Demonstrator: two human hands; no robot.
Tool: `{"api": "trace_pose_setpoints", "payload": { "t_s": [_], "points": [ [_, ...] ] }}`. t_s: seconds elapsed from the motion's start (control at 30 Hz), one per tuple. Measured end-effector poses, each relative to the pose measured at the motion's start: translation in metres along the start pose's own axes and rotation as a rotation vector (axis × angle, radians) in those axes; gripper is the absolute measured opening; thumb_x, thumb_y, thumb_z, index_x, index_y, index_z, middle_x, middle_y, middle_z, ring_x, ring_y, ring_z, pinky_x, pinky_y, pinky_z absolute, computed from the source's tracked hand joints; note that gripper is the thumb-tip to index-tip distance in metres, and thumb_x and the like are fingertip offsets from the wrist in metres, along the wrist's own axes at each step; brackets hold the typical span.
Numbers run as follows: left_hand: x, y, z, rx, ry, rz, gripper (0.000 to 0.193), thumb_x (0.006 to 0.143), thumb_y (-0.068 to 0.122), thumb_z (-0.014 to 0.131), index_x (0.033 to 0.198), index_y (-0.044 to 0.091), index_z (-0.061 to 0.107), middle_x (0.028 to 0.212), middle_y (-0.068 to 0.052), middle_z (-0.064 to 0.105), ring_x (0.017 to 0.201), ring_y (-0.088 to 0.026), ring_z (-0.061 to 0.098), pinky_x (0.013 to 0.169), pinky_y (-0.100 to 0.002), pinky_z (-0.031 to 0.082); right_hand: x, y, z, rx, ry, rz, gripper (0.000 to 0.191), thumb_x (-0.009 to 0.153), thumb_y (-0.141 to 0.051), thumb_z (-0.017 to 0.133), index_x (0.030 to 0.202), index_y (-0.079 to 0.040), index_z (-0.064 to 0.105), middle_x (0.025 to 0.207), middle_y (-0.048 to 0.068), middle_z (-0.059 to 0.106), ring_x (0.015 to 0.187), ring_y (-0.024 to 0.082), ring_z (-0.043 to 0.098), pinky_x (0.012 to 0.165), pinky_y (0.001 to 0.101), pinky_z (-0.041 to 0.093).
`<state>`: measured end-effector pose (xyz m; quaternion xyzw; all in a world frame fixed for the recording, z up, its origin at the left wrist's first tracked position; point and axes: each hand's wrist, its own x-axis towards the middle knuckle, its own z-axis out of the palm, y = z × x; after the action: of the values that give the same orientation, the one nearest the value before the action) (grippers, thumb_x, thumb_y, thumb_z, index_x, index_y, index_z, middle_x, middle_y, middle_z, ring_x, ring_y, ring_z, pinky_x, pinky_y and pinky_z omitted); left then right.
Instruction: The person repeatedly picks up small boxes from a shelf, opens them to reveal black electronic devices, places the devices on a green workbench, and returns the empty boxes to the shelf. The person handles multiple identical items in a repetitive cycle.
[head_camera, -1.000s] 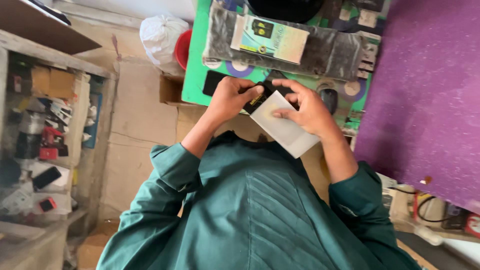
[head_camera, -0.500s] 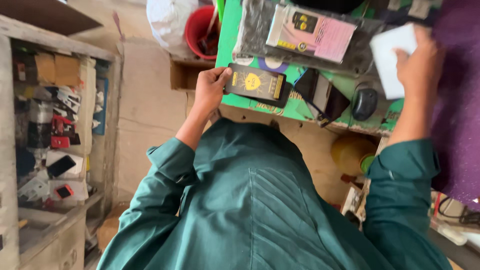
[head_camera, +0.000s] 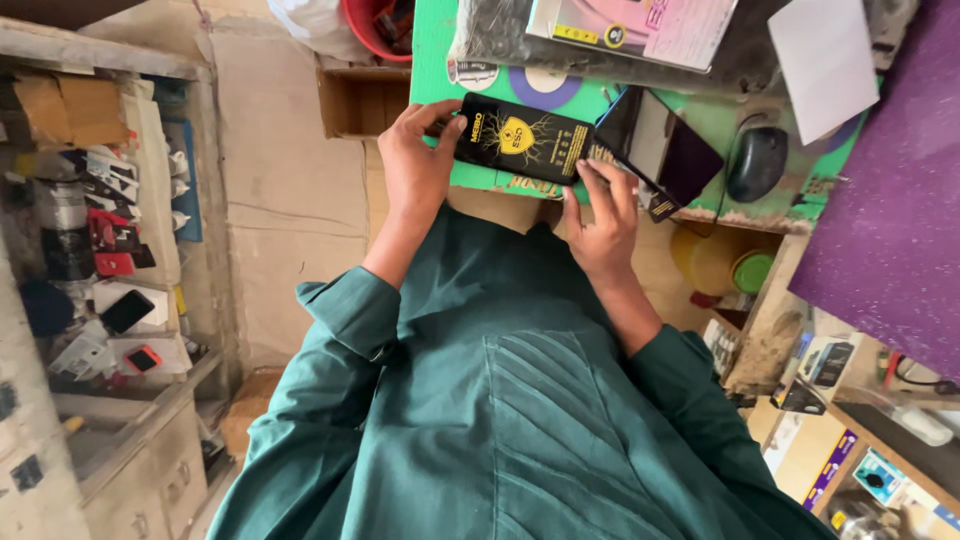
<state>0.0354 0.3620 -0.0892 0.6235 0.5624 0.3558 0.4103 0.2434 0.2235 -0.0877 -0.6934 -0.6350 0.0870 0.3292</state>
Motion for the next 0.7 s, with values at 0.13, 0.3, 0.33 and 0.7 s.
{"api": "trace_pose_setpoints", "payload": {
  "t_s": [0.13,0.3,0.33,0.7],
  "points": [
    [-0.001,0.002,0.001,-0.016,-0.010,-0.030,0.019,0.089,0.004,0.077,0.107,0.004,0.077,0.093,-0.010,0.074,0.075,-0.018,0.072,0.072,-0.031,0.056,-0.012,0.012,0.005,0.011,0.018,0.010,0.044,0.095,-0.007,0.078,0.136,0.002,0.064,0.131,0.015,0.060,0.119,0.036,0.059,0.105,0.0439,0.048],
    [-0.001,0.002,0.001,-0.027,-0.003,-0.020,0.017,0.089,0.003,0.077,0.106,0.003,0.077,0.097,-0.009,0.076,0.074,-0.018,0.071,0.071,-0.031,0.057,-0.018,0.020,0.013,0.003,0.028,0.016,0.041,0.094,-0.007,0.079,0.133,0.001,0.067,0.131,0.012,0.061,0.114,0.034,0.058,0.101,0.0427,0.049],
    [0.000,0.002,0.000,-0.029,-0.005,-0.034,0.017,0.089,0.003,0.077,0.106,0.003,0.077,0.097,-0.009,0.076,0.073,-0.018,0.071,0.070,-0.031,0.057,-0.018,0.019,0.014,-0.017,0.037,0.004,0.041,0.093,-0.007,0.080,0.131,0.000,0.068,0.131,0.011,0.061,0.114,0.034,0.059,0.101,0.0431,0.049],
    [-0.001,0.003,-0.009,-0.013,-0.043,-0.039,0.017,0.090,0.001,0.077,0.107,0.003,0.076,0.096,-0.008,0.075,0.072,-0.016,0.072,0.066,-0.030,0.055,-0.011,0.012,0.015,0.027,0.033,0.019,0.035,0.091,-0.004,0.083,0.124,-0.002,0.073,0.142,0.013,0.061,0.119,0.034,0.059,0.096,0.0402,0.053]
  ]
}}
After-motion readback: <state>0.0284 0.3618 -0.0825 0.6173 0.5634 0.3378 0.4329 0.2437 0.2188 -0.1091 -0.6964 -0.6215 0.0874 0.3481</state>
